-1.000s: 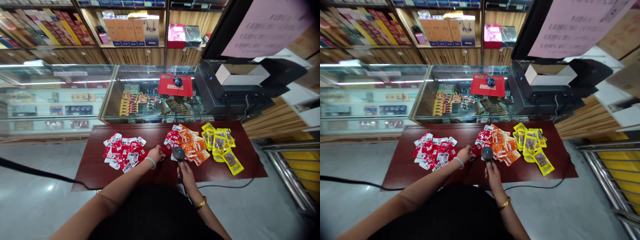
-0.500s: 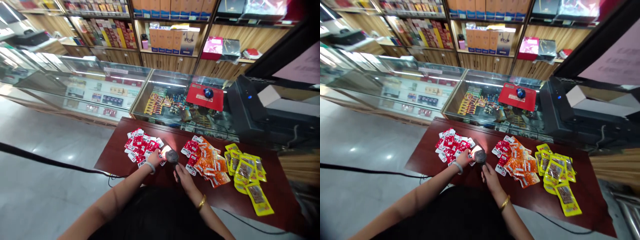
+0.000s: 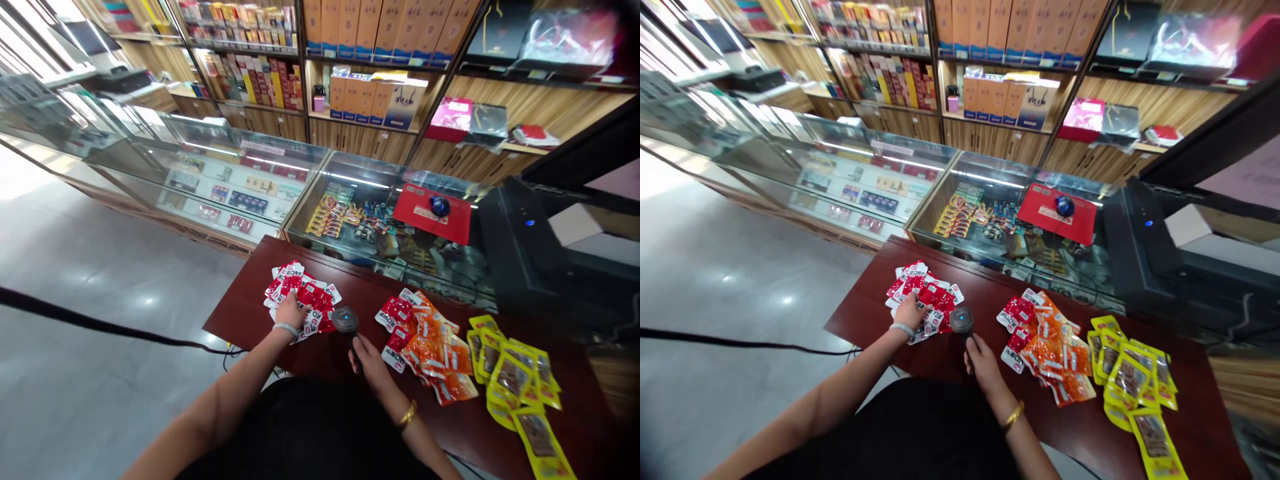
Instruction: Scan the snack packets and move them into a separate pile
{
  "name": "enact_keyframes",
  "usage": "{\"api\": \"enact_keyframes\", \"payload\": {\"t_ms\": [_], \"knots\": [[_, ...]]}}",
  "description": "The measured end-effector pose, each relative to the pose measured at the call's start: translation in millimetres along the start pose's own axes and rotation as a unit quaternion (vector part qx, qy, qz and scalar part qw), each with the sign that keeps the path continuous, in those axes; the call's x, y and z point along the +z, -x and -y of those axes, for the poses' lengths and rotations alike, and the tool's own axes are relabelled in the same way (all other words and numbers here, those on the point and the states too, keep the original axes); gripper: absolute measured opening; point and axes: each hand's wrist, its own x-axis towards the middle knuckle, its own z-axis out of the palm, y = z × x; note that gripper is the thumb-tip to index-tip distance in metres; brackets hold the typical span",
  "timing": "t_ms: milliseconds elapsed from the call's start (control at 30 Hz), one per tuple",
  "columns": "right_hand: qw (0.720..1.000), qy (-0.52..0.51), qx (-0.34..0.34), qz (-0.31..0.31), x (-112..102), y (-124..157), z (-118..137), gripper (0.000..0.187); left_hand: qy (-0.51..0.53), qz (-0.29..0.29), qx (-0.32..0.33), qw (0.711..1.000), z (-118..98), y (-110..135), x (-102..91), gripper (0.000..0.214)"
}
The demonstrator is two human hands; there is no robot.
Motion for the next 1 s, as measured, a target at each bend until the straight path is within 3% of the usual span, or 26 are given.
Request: {"api": "enact_keyframes", "payload": {"t_ms": [167, 300, 400, 533, 633, 733, 867, 1000], "knots": [[1.0, -0.006, 0.003, -0.007, 6.8, 3.4, 6.2, 0.059, -0.046, -0.075, 0.049, 0.995, -0.6, 6.4, -6.3, 0.045], [0.999, -0.019, -0.011, -0.034, 5.7, 13.5, 14.2, 0.056, -0.047, -0.1, 0.126, 0.986, -24.8, 11.8, -7.2, 0.046], [0.997, -0.037, -0.012, -0.065, -6.7, 24.0, 13.0, 0.053, -0.037, -0.052, 0.197, 0.978, -59.9, 15.8, 6.8, 0.038], [0.989, -0.065, 0.0, -0.129, -37.3, 41.5, -2.1, 0.049, -0.009, 0.055, 0.269, 0.962, -119.7, 23.6, 46.7, 0.035], [0.982, -0.089, 0.02, -0.162, -62.5, 56.1, -15.2, 0.051, -0.003, 0.106, 0.266, 0.958, -165.6, 28.6, 79.7, 0.042], [0.976, -0.121, 0.035, -0.176, -84.9, 67.9, -22.2, 0.057, -0.013, 0.12, 0.257, 0.959, -207.4, 29.2, 103.5, 0.047], [0.977, -0.127, 0.03, -0.172, -110.5, 75.0, -22.7, 0.061, -0.022, 0.122, 0.252, 0.96, -252.3, 23.7, 120.0, 0.054], [0.978, -0.114, 0.023, -0.171, -129.1, 76.4, -23.5, 0.06, -0.074, 0.134, 0.232, 0.961, -280.7, 17.4, 129.3, 0.068]]}}
